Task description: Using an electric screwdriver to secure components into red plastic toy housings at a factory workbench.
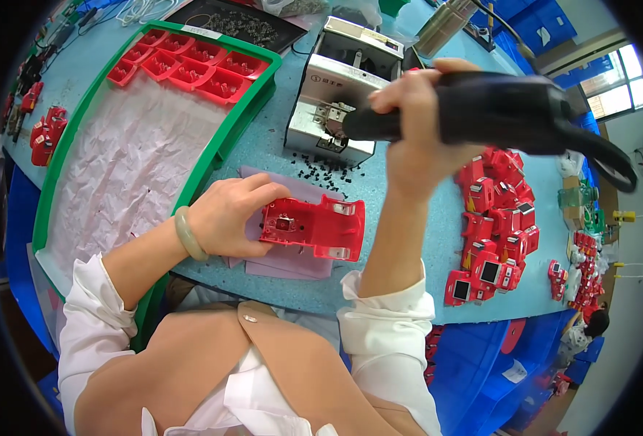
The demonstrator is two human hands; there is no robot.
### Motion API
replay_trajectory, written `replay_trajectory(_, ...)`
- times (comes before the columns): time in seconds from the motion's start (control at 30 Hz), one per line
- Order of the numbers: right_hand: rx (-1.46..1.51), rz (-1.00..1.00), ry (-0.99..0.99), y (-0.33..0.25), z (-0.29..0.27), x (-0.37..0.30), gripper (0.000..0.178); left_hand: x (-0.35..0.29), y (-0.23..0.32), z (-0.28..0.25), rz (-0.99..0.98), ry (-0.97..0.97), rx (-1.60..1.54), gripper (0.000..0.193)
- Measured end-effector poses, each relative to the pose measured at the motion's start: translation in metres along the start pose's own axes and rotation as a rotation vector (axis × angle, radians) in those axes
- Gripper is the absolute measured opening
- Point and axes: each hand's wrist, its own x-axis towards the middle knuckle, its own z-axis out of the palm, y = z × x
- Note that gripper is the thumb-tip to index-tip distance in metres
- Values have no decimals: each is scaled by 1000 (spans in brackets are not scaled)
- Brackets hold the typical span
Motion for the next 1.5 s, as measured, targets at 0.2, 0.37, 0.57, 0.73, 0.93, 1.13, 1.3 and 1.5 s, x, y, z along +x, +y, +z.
replay_trajectory(0.2,-143,245,-214,21,5,-7,23,-3,-1,1,-16,-10,-4,47)
replay_trajectory(0.37,-75,395,-171,-14,11,-16,26,-6,-4,2,-35,-40,-15,53)
replay_trajectory(0.57,193,393,-150,-67,14,-41,31,-2,-5,1,-2,-39,-34,53)
replay_trajectory(0.73,-44,445,-190,-60,13,-71,29,-2,-2,1,-31,-80,-23,53)
replay_trajectory(0.93,-185,412,-231,-47,9,-88,30,-3,-4,2,-21,-89,-36,50)
replay_trajectory(1.13,-227,311,-369,-41,7,-90,32,-3,-4,7,-15,-61,-6,48)
replay_trajectory(1.3,-233,188,-591,-34,2,-82,32,-4,-7,11,53,8,25,49)
replay_trajectory(1.5,-110,208,-585,-45,3,-65,32,-7,0,5,17,-9,36,50)
